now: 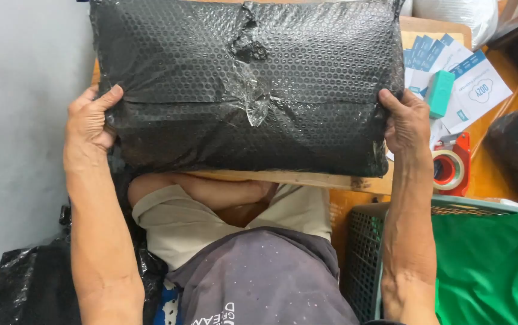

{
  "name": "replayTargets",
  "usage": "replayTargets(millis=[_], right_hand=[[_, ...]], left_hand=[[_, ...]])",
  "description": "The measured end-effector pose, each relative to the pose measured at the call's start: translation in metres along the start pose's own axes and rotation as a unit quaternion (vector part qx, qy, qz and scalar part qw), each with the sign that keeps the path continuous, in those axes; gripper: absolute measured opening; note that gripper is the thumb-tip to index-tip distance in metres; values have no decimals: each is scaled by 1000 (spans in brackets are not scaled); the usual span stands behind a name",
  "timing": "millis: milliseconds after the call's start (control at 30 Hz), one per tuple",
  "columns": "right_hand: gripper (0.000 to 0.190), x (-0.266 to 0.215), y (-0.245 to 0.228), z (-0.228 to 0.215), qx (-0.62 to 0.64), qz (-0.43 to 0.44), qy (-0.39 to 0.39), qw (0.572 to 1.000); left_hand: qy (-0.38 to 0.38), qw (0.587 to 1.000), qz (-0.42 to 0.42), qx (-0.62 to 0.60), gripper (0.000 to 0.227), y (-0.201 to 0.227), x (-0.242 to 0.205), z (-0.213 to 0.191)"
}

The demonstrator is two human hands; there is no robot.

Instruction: The person tapes a black bubble mailer on a wooden table using a handheld tape dispenser. They repeatedly apply clear tape to the top and side seams, pressing the tape down with their hands to secure the package.

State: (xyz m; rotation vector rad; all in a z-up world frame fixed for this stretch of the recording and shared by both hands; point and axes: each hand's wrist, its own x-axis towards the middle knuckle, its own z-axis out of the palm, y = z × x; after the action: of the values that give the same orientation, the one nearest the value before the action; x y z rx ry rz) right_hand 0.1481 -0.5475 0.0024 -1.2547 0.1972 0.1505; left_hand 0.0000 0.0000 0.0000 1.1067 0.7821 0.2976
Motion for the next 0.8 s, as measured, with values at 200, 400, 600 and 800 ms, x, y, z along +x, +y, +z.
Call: replayTargets(millis=[200,400,600,800], right_hand=[[26,4,14,-17,36,-19,-11,999],[12,5,15,-20,-145,-88,66,983],[80,-37,-57,83,-474,-368,39,799],[74,-13,-21,186,-750,-197,-170,609]], left_hand=[[-16,1000,18,-4,46,-10,6,-6],[43,981,140,130,81,-10,5,-10],[93,747,471,460,83,43,-32,47],[-85,683,294,663,85,22,-71,171]])
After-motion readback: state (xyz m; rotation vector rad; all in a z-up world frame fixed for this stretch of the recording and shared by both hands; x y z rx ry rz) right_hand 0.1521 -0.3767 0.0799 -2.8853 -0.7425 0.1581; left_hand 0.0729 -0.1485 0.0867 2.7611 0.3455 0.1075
